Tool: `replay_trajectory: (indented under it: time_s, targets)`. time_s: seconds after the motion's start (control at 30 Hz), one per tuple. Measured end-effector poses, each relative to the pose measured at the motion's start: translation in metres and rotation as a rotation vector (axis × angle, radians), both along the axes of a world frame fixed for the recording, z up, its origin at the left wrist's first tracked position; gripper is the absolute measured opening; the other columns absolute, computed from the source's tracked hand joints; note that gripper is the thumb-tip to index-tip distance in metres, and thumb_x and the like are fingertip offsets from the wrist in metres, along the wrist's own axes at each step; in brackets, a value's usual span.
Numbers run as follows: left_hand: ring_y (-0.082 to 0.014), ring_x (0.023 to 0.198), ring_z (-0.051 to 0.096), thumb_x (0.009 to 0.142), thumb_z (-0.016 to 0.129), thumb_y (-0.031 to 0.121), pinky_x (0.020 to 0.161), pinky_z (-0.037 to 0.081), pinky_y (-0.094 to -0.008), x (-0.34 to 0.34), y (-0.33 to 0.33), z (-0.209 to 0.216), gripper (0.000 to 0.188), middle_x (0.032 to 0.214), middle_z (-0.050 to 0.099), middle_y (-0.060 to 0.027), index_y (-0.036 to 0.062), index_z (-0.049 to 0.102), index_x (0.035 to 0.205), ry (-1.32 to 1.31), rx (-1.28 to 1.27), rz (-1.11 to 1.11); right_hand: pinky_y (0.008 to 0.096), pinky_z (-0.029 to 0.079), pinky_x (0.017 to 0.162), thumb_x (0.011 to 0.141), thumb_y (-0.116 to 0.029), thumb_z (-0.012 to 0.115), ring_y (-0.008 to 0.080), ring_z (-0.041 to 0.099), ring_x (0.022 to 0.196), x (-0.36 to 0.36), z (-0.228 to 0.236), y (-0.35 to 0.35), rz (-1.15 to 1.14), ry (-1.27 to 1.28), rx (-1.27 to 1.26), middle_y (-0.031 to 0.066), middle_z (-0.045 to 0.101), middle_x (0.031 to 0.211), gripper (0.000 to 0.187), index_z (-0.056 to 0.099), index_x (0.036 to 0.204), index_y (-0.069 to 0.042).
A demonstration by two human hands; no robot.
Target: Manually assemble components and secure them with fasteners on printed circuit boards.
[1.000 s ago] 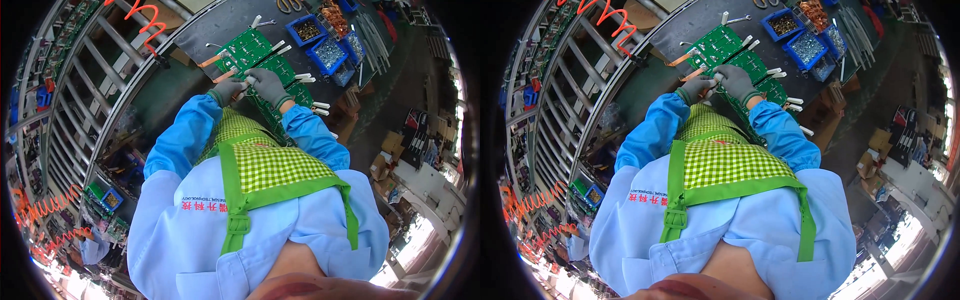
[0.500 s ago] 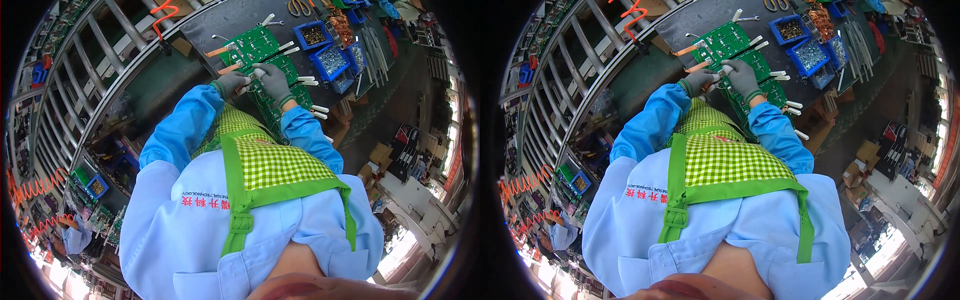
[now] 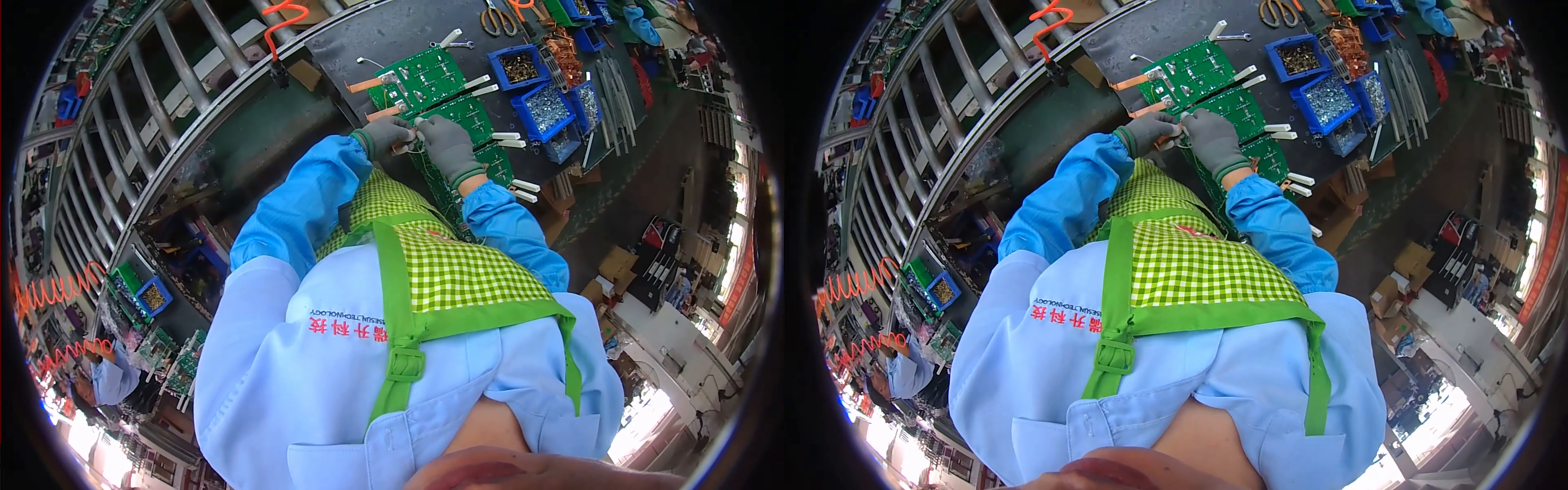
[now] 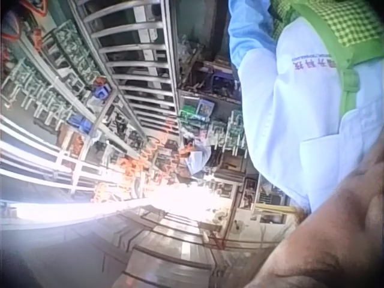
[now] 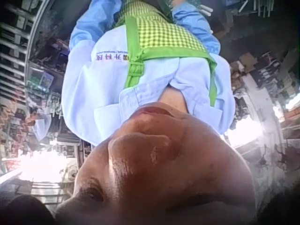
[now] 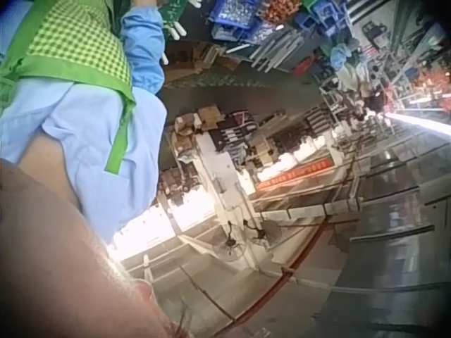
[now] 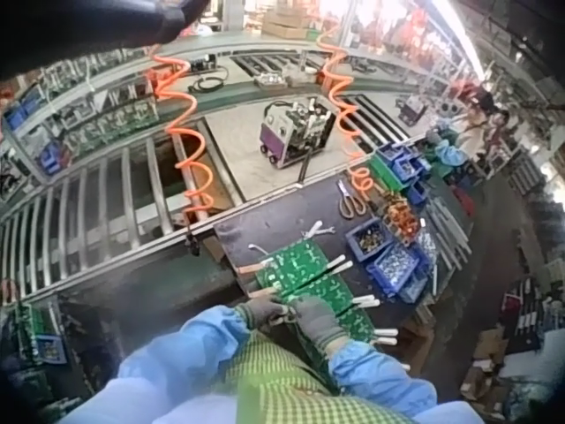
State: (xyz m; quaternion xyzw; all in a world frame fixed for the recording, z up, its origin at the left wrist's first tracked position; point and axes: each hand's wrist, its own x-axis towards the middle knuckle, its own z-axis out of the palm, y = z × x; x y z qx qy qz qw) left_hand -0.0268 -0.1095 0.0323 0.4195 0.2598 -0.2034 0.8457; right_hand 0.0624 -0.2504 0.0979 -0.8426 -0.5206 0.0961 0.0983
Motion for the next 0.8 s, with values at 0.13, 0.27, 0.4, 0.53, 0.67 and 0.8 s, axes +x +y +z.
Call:
replay_trajectory:
  time_s: [0.13, 0.27, 0.4, 0.53, 0.67, 0.8]
  targets:
    - [-0.0118, 0.072, 0.055, 0.084, 0.058, 0.019, 0.054, 0.045, -0.0223, -0.003, 0.003, -0.019, 0.017, 0.083, 0.059, -0.0055, 0.0026, 0.059, 0.09, -0.021, -0.025, -0.03, 0.0415, 0.047, 0.061, 0.08, -0.015, 0.052, 0.031, 0.058, 0.074, 0.001, 0.011, 0.005, 0.109, -0.018, 0.033, 0.0095, 0.055, 0.082, 0.01, 0.058, 0.088, -0.013]
    - [-0.0102, 0.071, 0.053, 0.084, 0.058, 0.028, 0.054, 0.043, -0.024, -0.007, -0.009, -0.024, 0.023, 0.083, 0.058, -0.0022, 0.0065, 0.059, 0.094, 0.065, 0.025, 0.077, 0.0414, 0.047, 0.06, 0.077, -0.013, 0.054, 0.0301, 0.058, 0.073, 0.0, 0.009, -0.001, 0.136, 0.01, 0.078, 0.0088, 0.055, 0.081, 0.01, 0.057, 0.087, -0.014]
    - [-0.0106, 0.068, 0.053, 0.084, 0.058, 0.029, 0.053, 0.043, -0.0231, -0.006, -0.01, -0.009, 0.023, 0.083, 0.058, -0.0016, 0.0103, 0.059, 0.097, 0.043, 0.135, -0.012, 0.0412, 0.047, 0.06, 0.077, -0.016, 0.056, 0.028, 0.058, 0.072, 0.011, 0.005, -0.007, 0.192, 0.026, 0.079, 0.0071, 0.055, 0.08, 0.01, 0.058, 0.087, -0.014]
    - [-0.0106, 0.062, 0.052, 0.086, 0.056, 0.032, 0.05, 0.042, -0.0231, -0.001, -0.008, 0.013, 0.026, 0.08, 0.057, -0.0017, 0.0084, 0.058, 0.095, 0.086, 0.171, -0.139, 0.0396, 0.047, 0.064, 0.078, -0.02, 0.059, 0.0305, 0.059, 0.075, 0.011, 0.019, -0.013, -0.095, 0.291, 0.153, 0.0093, 0.058, 0.084, 0.014, 0.06, 0.089, -0.011]
    - [-0.0119, 0.047, 0.047, 0.085, 0.057, 0.037, 0.042, 0.037, -0.0259, 0.003, -0.002, -0.002, 0.031, 0.066, 0.053, -0.0028, 0.0058, 0.057, 0.084, 0.121, 0.262, -0.177, 0.0366, 0.047, 0.073, 0.078, -0.022, 0.061, 0.0291, 0.059, 0.082, 0.05, 0.036, -0.039, -0.289, 0.251, 0.477, 0.0136, 0.061, 0.089, 0.02, 0.063, 0.091, -0.008]
    - [-0.0058, 0.049, 0.046, 0.086, 0.059, 0.033, 0.041, 0.033, -0.0193, -0.006, 0.001, 0.018, 0.026, 0.068, 0.051, 0.0002, 0.0069, 0.056, 0.084, 0.104, 0.012, 0.02, 0.0329, 0.047, 0.07, 0.081, -0.025, 0.06, 0.0232, 0.061, 0.077, 0.087, 0.071, -0.096, -0.604, 0.225, 0.413, 0.0115, 0.062, 0.084, 0.023, 0.063, 0.091, -0.005]
